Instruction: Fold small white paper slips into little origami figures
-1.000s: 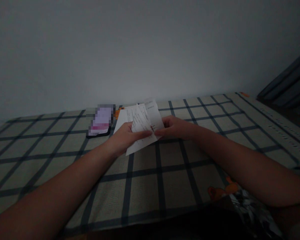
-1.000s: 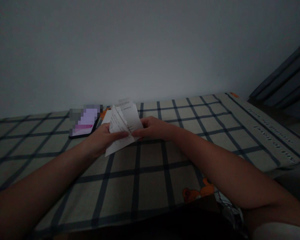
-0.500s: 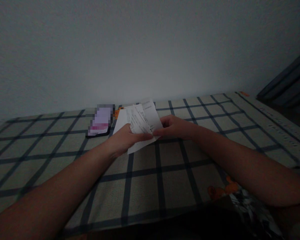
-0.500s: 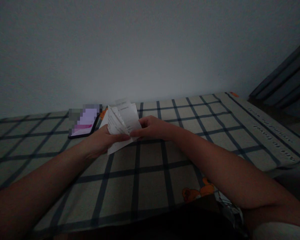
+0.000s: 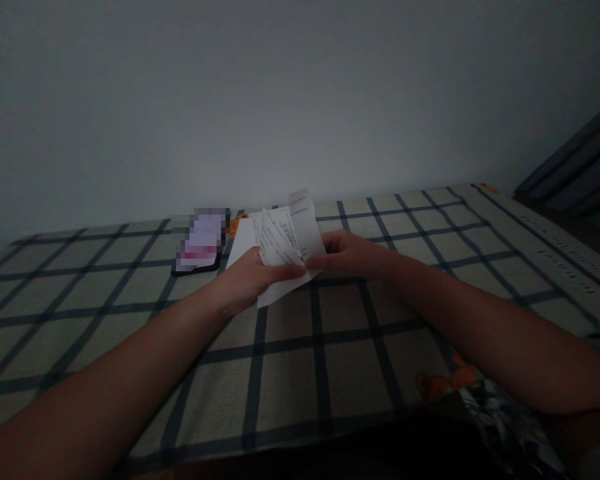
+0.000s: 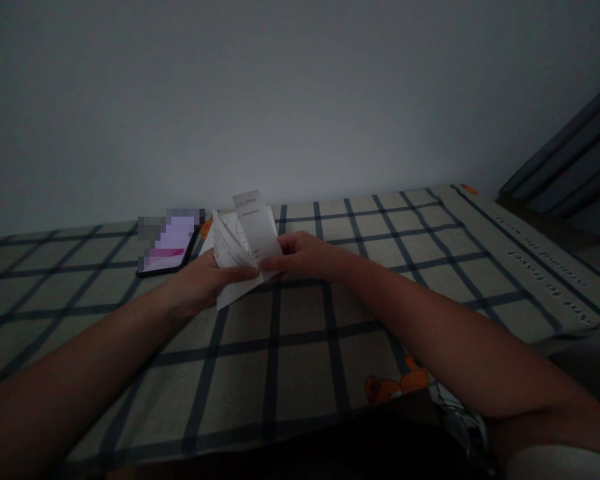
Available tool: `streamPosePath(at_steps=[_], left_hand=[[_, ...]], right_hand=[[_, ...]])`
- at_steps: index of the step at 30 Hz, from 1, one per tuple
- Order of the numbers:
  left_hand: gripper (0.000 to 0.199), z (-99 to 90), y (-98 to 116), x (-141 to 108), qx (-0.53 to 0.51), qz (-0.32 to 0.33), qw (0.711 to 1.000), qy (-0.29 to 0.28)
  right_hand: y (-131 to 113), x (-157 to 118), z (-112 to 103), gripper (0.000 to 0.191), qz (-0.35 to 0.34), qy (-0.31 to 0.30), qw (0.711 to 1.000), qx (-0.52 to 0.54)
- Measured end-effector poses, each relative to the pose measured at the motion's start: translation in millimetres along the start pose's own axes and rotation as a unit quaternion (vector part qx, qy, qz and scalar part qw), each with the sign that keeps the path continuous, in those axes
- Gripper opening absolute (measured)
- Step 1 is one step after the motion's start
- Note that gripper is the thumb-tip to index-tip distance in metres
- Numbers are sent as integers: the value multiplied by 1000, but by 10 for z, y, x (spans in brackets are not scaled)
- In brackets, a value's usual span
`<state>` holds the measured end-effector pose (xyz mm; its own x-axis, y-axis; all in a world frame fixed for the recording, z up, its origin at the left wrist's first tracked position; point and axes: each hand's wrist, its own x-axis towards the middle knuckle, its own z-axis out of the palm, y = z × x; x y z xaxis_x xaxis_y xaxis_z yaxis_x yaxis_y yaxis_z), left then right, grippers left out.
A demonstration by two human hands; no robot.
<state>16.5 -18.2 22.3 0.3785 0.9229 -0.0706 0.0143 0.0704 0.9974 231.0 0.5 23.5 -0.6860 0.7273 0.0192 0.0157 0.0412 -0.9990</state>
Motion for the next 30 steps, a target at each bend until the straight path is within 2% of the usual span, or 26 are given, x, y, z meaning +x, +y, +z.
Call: streamPosePath(at_steps=[3,7,15,21,26,30], left_hand=[[59,7,13,-5,-7,-2,1000,17],[62,23,20,-9,-2,4,1000,31],[50,30,-9,-14,48,3,998,34],[62,3,-2,-3,65,7,997,48],[55,11,15,-7,46,-3,998,46],[60,35,37,-20,-1,-6,1000,30]], right_hand=[[-5,-4,-1,35,-10,1,1000,10],[-11,-19,-11,36,1,1,999,-32],[-2,0,13,34,25,29,996,-78],[-19,2,23,28,19,39,996,-78],[24,11,21,29,15,37,998,-57],[58,16,10,31,-15,25,998,-47]])
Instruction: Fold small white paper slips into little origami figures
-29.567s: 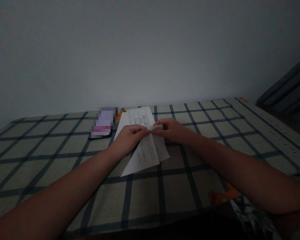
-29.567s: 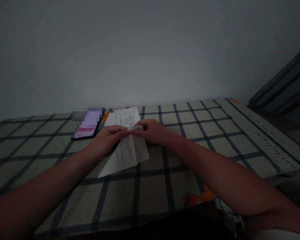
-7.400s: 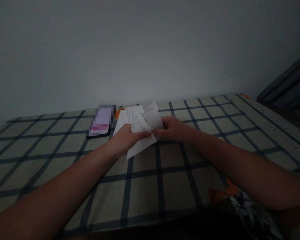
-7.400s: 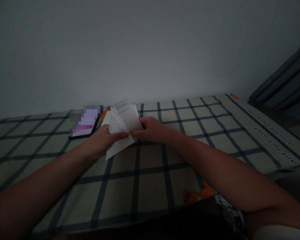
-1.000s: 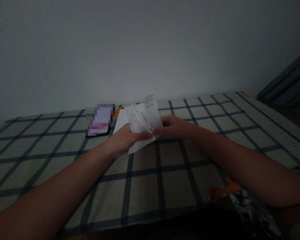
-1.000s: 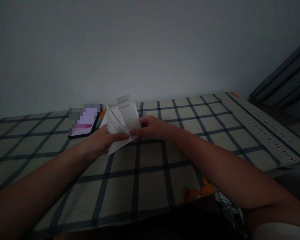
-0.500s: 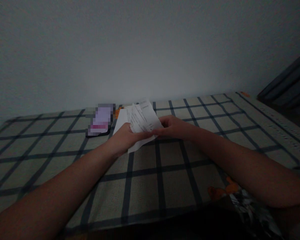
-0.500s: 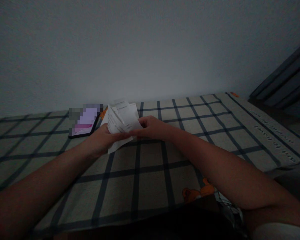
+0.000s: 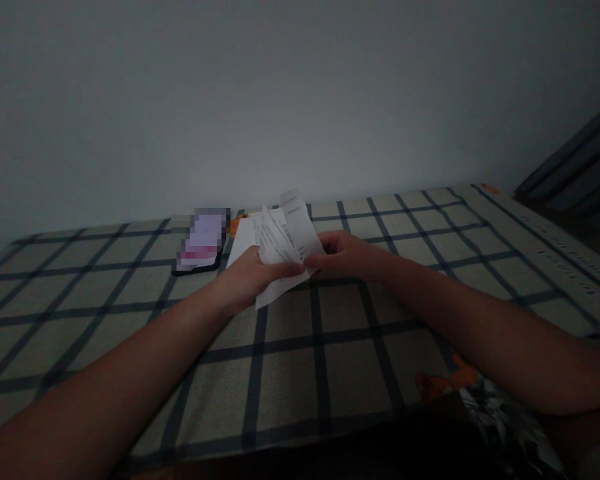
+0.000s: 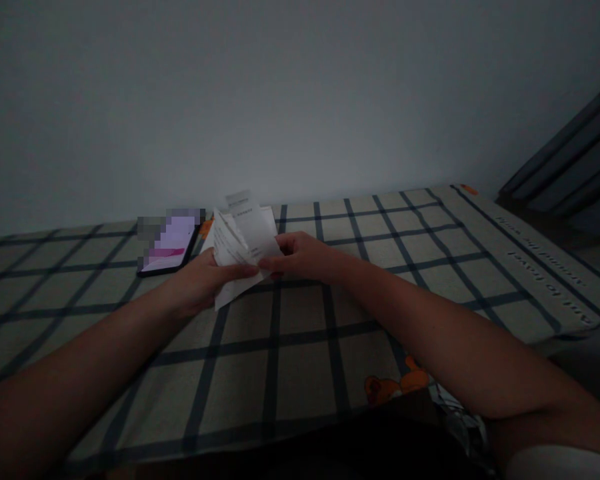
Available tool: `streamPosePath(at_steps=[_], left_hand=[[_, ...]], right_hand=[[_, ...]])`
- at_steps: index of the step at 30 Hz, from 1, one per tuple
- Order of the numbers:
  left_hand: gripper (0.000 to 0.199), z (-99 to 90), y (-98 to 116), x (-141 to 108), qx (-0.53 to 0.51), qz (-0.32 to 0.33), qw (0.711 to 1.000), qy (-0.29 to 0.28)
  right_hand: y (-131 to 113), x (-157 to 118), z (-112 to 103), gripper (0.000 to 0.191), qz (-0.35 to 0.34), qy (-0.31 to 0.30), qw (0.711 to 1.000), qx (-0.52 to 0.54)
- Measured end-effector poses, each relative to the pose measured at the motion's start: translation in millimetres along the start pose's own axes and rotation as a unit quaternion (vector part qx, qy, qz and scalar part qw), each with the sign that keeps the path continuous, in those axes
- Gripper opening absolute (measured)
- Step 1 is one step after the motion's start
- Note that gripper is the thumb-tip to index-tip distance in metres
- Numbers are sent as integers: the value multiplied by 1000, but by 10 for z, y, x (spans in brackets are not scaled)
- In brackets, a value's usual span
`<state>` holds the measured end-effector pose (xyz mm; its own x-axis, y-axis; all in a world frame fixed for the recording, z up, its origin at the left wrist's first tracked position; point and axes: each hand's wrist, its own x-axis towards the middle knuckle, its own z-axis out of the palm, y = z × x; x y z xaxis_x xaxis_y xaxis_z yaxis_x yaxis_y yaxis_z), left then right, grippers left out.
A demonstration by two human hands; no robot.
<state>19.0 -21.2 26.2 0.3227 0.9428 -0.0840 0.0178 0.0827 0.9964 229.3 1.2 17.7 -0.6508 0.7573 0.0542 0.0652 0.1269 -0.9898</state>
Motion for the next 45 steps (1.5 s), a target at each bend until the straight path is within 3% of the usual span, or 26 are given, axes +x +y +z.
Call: streamPosePath(at_steps=[5,11,22,31,45], left_hand=[[64,28,48,-21,-57,-15,998,-28],[53,29,59,-30,-84,-24,996,-28],[58,13,10,-17,-24,-6,999,-22],[58,23,13,-20,-82,-8,996,-21],[63,-4,-47,24,-108,-14,994,7]], right_hand=[[0,-6,23,34,-42,21,999,0],[-15,-12,89,30,-74,59,996,8],[-44,-13,-16,31,2,-16,1000,13],[-27,-17,75,31,-49,85,995,-21],[-111,-11,79,28,-110,104,988,-38]])
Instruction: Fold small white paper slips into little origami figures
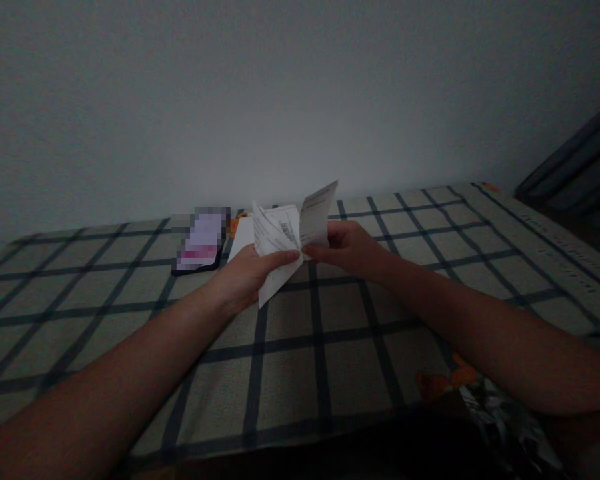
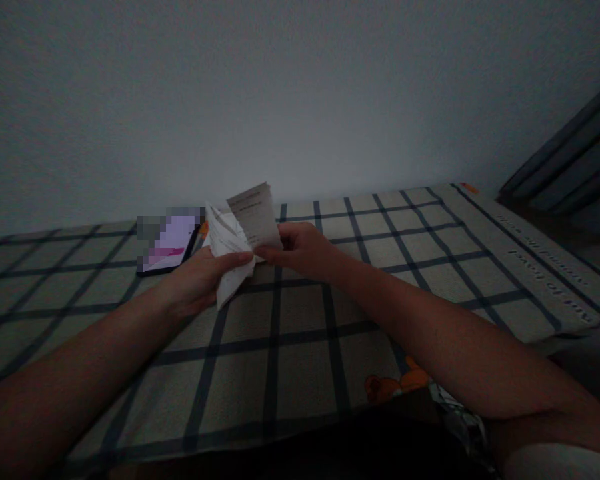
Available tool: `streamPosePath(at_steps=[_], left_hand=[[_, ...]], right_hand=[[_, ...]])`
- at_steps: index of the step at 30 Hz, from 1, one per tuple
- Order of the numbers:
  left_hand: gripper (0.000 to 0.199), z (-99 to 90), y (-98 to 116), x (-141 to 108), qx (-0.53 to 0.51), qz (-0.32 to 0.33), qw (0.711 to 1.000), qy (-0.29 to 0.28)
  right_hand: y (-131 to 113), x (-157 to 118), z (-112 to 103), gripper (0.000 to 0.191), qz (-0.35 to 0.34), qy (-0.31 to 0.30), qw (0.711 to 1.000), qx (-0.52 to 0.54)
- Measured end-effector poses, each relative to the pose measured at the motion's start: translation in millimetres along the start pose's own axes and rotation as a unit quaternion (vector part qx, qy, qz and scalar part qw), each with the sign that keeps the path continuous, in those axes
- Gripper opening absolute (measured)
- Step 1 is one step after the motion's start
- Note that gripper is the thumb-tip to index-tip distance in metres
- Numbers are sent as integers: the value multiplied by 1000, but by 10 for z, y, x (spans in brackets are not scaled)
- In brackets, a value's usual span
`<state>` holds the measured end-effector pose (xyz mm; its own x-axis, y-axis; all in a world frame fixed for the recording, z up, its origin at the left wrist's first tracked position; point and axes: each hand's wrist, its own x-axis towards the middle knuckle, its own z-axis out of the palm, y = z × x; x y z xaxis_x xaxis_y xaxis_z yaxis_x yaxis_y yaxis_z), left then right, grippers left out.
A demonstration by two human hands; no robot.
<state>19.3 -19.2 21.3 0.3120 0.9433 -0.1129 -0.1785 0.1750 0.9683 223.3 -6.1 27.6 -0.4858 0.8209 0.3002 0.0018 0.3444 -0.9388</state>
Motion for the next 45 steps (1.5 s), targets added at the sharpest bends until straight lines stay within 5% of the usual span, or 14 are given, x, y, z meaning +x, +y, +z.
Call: streamPosePath(at_steps=[15,21,28,32,38,42,45], left_hand=[[57,-9,-10,48,-17,-1,1000,8],[59,-3,-47,53,-4,42,999,-3],[56,22,-21,33,16,33,999,13],[54,44,10,16,3,14,1000,15],[52,10,2,35,-3,25,1000,6],[54,-2,0,38,0,36,999,7],[52,7,4,24,9,43,999,10]], right_hand=[[-44,13,-33,28,9,13,1000,20],[14,58,-255,30,49,37,997,-55],[109,118,-538,25,160,56,908,-382],[202,133,-540,26,122,71,871,-470],[312,118,-528,66,118,149,829,-527],[247,106,-542,33,82,172,829,-526],[212,120,-547,30,83,152,832,-528]])
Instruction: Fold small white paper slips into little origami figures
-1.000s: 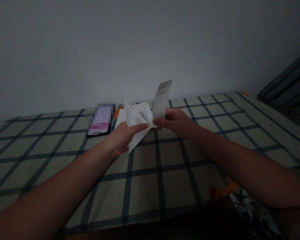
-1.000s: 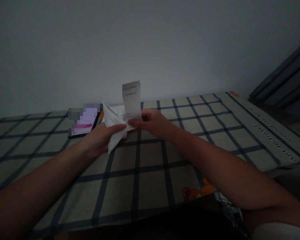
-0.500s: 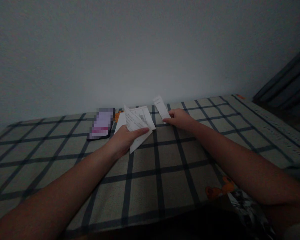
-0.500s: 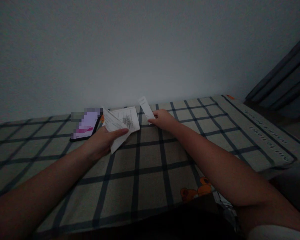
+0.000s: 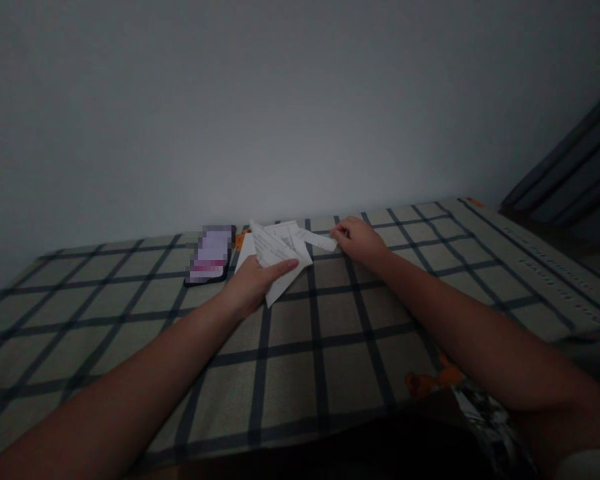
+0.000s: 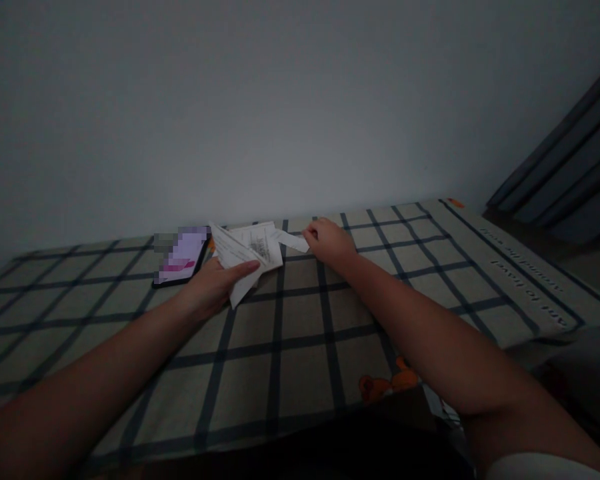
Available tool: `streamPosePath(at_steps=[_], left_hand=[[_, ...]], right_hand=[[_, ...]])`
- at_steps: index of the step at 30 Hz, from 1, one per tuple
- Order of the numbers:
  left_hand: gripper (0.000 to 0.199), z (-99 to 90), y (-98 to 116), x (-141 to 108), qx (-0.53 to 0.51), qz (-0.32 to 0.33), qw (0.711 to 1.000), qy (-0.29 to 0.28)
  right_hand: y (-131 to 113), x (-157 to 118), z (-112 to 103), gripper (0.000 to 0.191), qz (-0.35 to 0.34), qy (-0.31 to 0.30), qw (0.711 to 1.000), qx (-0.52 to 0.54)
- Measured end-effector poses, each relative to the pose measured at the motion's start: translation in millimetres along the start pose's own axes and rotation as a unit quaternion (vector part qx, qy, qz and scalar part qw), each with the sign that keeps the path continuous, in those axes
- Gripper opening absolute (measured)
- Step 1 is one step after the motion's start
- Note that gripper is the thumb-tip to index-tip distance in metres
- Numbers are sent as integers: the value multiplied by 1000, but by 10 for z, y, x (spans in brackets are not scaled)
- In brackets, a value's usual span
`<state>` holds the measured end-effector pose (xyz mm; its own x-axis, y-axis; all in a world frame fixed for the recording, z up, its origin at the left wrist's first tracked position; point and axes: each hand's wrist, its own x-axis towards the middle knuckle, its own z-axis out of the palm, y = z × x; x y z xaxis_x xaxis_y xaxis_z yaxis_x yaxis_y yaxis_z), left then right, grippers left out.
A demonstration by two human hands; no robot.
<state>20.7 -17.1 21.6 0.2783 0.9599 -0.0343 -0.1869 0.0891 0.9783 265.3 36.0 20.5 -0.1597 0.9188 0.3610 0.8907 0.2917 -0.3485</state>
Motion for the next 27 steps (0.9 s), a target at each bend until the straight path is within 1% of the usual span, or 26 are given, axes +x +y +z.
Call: streamPosePath(at_steps=[7,11,16,18,20,22,25,27], left_hand=[[51,2,-9,-17,20,6,1000,8],[50,5,-14,-12,18,0,1000,18],[52,17,4,-25,14,-4,1000,22],[55,13,4,-26,7,-10,1000,23],[55,6,-1,-22,4,-14,1000,18],[54,1,-6,-14,1,-11,1000,14],[53,5,1,-4,-3,7,1000,20],[53,11,16,-2,0,14,1000,28]], right_hand=[[-7,14,83,28,-50,-47,998,-5],[-20,15,102,27,-61,-38,997,29],[-5,28,74,32,-72,-32,997,26],[12,29,73,27,-84,-27,996,24],[27,23,83,22,-114,-23,993,33],[32,9,100,29,-161,-34,985,47],[12,-19,118,39,-221,-79,971,41],[-10,-33,118,42,-232,-102,967,17]])
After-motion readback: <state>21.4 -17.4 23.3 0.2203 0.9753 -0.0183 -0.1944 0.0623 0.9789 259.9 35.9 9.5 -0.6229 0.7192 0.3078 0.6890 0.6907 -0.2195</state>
